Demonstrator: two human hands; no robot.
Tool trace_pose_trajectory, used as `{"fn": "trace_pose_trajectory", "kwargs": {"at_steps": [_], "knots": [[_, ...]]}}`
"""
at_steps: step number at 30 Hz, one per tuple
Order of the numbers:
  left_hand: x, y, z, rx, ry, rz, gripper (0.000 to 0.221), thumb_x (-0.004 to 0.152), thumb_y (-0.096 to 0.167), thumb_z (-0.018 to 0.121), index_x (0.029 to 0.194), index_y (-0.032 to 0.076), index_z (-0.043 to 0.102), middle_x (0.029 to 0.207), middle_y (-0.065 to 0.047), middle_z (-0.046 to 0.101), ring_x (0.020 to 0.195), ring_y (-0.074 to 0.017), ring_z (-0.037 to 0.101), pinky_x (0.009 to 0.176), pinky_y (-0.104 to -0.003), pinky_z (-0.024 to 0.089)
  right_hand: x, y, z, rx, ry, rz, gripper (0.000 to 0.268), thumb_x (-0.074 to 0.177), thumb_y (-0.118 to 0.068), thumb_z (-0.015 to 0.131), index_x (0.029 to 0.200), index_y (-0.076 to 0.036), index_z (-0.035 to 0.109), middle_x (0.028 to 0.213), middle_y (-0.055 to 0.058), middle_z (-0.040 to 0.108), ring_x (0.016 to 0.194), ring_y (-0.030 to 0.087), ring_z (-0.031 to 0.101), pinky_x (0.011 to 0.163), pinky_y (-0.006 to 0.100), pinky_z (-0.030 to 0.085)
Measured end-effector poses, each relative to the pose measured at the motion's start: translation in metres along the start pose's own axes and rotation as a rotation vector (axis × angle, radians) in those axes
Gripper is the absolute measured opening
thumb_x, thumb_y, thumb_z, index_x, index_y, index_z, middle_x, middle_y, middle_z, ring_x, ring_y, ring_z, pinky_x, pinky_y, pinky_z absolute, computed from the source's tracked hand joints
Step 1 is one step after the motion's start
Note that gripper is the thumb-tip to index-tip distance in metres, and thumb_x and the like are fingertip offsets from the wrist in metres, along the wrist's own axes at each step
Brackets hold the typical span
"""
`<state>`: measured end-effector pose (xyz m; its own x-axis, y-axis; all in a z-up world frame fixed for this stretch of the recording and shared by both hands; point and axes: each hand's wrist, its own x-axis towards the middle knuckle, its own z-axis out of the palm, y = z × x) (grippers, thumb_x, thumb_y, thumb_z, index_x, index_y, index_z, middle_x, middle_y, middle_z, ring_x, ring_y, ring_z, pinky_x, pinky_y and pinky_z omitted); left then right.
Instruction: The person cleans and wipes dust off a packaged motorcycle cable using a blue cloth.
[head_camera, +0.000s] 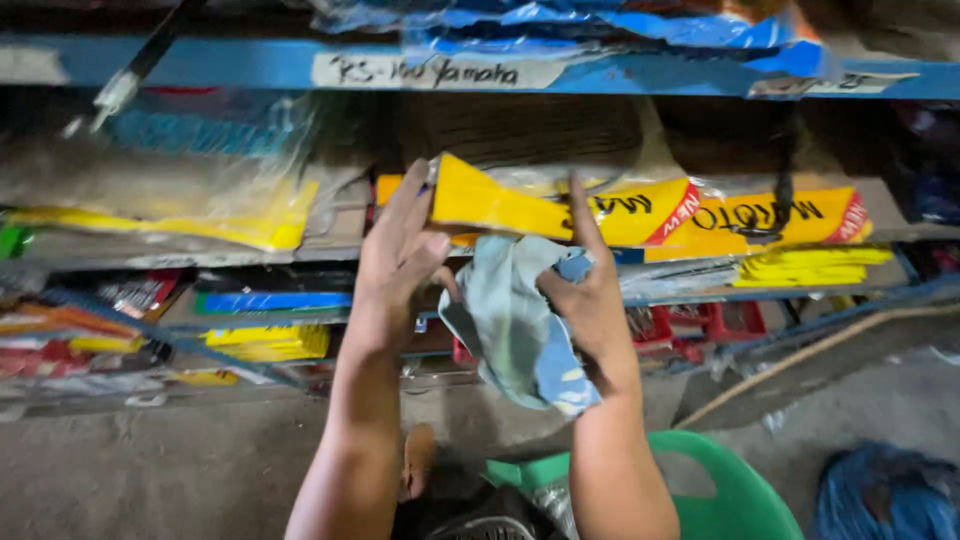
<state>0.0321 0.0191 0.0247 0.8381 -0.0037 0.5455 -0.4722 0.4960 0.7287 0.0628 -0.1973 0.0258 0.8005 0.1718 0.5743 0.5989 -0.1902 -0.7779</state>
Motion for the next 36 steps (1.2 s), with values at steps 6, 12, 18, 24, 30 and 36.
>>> {"fn": "trace_pose_trajectory", "kwargs": {"at_steps": [6, 12, 18, 24, 30, 36], "knots": [[-0.009, -0.040, -0.018, 0.081, 0.281, -0.090, 0.045, 0.101, 0.023, 0.059, 0.136, -0.004, 0.052, 0.098, -0.010, 0.059, 0.052, -0.0108, 0.048, 0.044, -0.025, 0.038, -0.022, 0.014, -0.022, 0.097, 0.071, 0.337, 0.086, 0.080, 0.010, 0.054, 0.164, -0.007, 0.052, 0.104, 0.032, 0.066, 0.090, 0.024, 0.050, 0.087, 0.034, 0.044], [-0.014, -0.039, -0.008, 0.185, 0.220, -0.117, 0.025, 0.107, 0.021, 0.053, 0.118, -0.001, 0.061, 0.080, 0.005, 0.054, 0.065, -0.0031, 0.044, 0.055, -0.022, 0.035, -0.030, 0.031, -0.045, 0.006, 0.009, 0.069, 0.061, 0.079, -0.005, 0.077, 0.138, 0.000, 0.062, 0.126, 0.009, 0.069, 0.111, 0.011, 0.065, 0.100, 0.026, 0.052], [-0.026, -0.026, -0.003, 0.430, 0.147, -0.165, 0.022, 0.107, 0.019, 0.056, 0.114, 0.000, 0.065, 0.080, 0.002, 0.058, 0.058, -0.0030, 0.046, 0.049, -0.022, 0.037, -0.035, 0.033, -0.039, 0.229, 0.094, 0.238, 0.060, 0.082, -0.009, 0.075, 0.140, -0.002, 0.060, 0.098, 0.004, 0.074, 0.084, 0.010, 0.068, 0.078, 0.024, 0.055], [-0.024, -0.030, -0.017, 0.362, 0.423, -0.069, 0.018, 0.104, 0.013, 0.065, 0.107, -0.003, 0.072, 0.076, -0.004, 0.066, 0.055, -0.0061, 0.054, 0.049, -0.022, 0.044, -0.031, 0.034, -0.019, 0.201, 0.033, 0.120, 0.053, 0.091, -0.010, 0.072, 0.140, 0.006, 0.062, 0.102, 0.002, 0.075, 0.089, 0.010, 0.070, 0.084, 0.024, 0.057], [-0.016, -0.004, -0.044, 0.343, 0.470, 0.142, 0.020, 0.106, 0.013, 0.060, 0.117, -0.002, 0.068, 0.093, 0.000, 0.071, 0.069, -0.0046, 0.060, 0.057, -0.022, 0.053, -0.020, 0.001, 0.046, 0.544, -0.116, 0.185, 0.078, 0.085, -0.015, 0.080, 0.151, 0.007, 0.043, 0.117, 0.008, 0.073, 0.097, 0.012, 0.071, 0.089, 0.026, 0.058], [-0.014, -0.017, -0.050, 0.365, 0.323, -0.006, 0.023, 0.109, 0.018, 0.059, 0.104, -0.003, 0.068, 0.078, -0.005, 0.073, 0.058, -0.0095, 0.063, 0.051, -0.021, 0.045, -0.019, 0.016, 0.038, 0.870, 0.101, 0.378, 0.057, 0.094, -0.009, 0.066, 0.145, 0.013, 0.049, 0.104, 0.014, 0.075, 0.080, 0.021, 0.075, 0.072, 0.032, 0.061]]}}
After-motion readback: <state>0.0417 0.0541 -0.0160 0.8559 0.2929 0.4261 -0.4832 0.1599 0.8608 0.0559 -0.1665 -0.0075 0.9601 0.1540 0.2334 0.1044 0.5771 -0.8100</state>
